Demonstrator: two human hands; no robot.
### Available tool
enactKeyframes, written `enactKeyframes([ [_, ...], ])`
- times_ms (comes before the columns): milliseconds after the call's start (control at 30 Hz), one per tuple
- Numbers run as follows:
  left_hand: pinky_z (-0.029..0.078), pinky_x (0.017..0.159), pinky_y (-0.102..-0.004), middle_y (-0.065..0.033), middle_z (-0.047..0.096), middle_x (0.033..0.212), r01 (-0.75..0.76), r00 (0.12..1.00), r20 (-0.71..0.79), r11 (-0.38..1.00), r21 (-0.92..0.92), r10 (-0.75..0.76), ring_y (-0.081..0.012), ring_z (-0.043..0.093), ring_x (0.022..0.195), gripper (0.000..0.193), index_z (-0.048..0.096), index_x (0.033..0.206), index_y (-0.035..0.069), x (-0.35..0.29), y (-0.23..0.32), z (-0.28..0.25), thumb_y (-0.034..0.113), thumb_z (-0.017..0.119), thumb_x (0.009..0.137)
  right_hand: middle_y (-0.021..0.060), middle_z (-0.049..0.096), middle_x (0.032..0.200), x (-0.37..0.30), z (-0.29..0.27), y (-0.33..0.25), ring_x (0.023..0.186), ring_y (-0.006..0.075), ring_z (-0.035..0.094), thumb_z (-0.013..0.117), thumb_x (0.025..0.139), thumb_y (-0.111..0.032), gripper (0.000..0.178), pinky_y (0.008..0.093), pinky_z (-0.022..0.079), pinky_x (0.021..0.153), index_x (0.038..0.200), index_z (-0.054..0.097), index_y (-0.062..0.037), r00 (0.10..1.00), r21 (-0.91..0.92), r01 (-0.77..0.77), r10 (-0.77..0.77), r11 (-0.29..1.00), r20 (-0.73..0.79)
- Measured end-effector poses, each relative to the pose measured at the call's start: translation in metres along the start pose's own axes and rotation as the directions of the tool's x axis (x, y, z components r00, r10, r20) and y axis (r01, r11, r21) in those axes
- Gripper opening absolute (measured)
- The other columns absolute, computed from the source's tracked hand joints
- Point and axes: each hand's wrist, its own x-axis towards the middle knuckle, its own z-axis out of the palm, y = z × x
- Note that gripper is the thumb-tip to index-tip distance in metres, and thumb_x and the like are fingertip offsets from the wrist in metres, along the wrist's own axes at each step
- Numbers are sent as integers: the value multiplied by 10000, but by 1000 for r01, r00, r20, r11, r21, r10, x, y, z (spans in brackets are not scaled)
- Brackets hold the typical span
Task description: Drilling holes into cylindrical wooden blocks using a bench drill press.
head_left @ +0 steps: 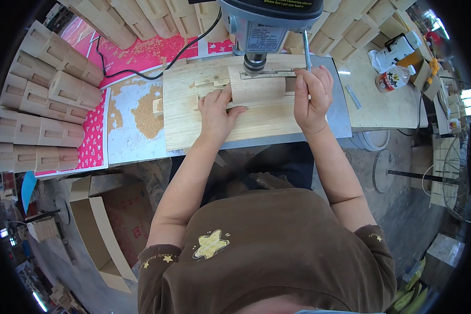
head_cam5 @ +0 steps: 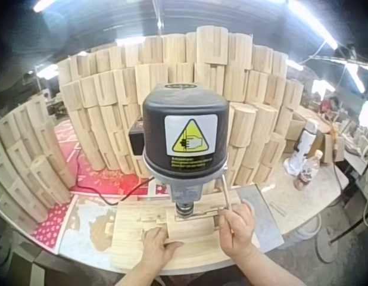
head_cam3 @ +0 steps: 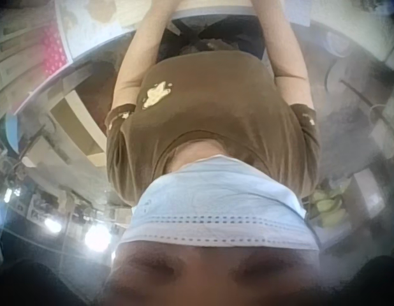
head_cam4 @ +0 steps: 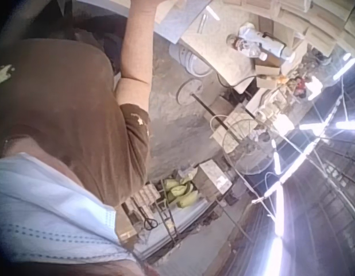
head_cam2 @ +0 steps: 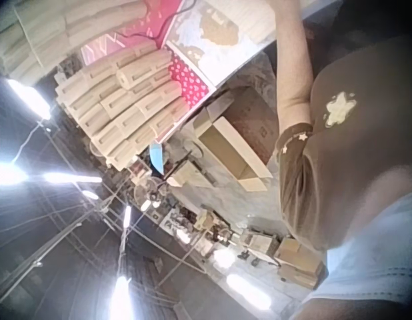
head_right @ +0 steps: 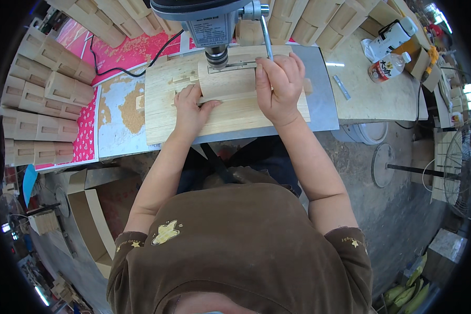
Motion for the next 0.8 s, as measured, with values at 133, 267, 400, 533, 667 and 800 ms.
enactKeyframes([
  [133,309,869,-407,-26,575,843,13,1000,9,1000,-11,-13,-223,518,895,663,543,1227,83,0,0,-1,278,771,636,55,564,758,18,-20,0,725,227,535,623,783,-71,54,358,419,769,835,617,-58,997,-7,69,-68,998,46],
  [267,307,867,-398,-24,577,839,39,999,6,999,-2,-39,-217,529,876,649,554,1211,91,-5,-8,-5,275,780,631,84,581,761,102,-39,-20,723,134,532,553,887,-105,128,298,441,718,848,613,0,978,13,-184,182,983,106],
  [400,293,872,-382,-12,575,846,204,971,168,954,-219,-170,-190,550,837,622,582,1172,105,11,2,-7,262,798,611,175,573,653,184,-11,3,646,235,585,481,882,-255,322,327,439,612,805,616,27,969,-72,-229,234,971,77],
  [533,283,878,-378,0,568,854,240,968,143,921,-307,-205,-172,557,818,555,611,1103,108,15,5,0,257,801,603,119,563,650,185,-2,33,635,170,565,502,895,-242,285,310,435,603,836,614,13,958,40,-258,250,965,140],
  [667,280,878,-375,-4,563,851,218,975,95,947,-237,-201,-162,565,769,466,622,1003,98,10,-1,-12,247,804,601,89,546,720,105,-4,43,694,205,536,578,867,-210,188,335,430,628,885,584,-23,872,224,-449,369,865,321],
  [800,355,812,-348,-31,556,792,84,996,22,965,-249,-81,-163,560,708,402,631,940,73,15,3,-18,194,801,596,98,550,851,4,-16,59,891,286,526,677,784,-211,256,416,414,732,948,540,-70,779,-164,-81,165,983,605],
])
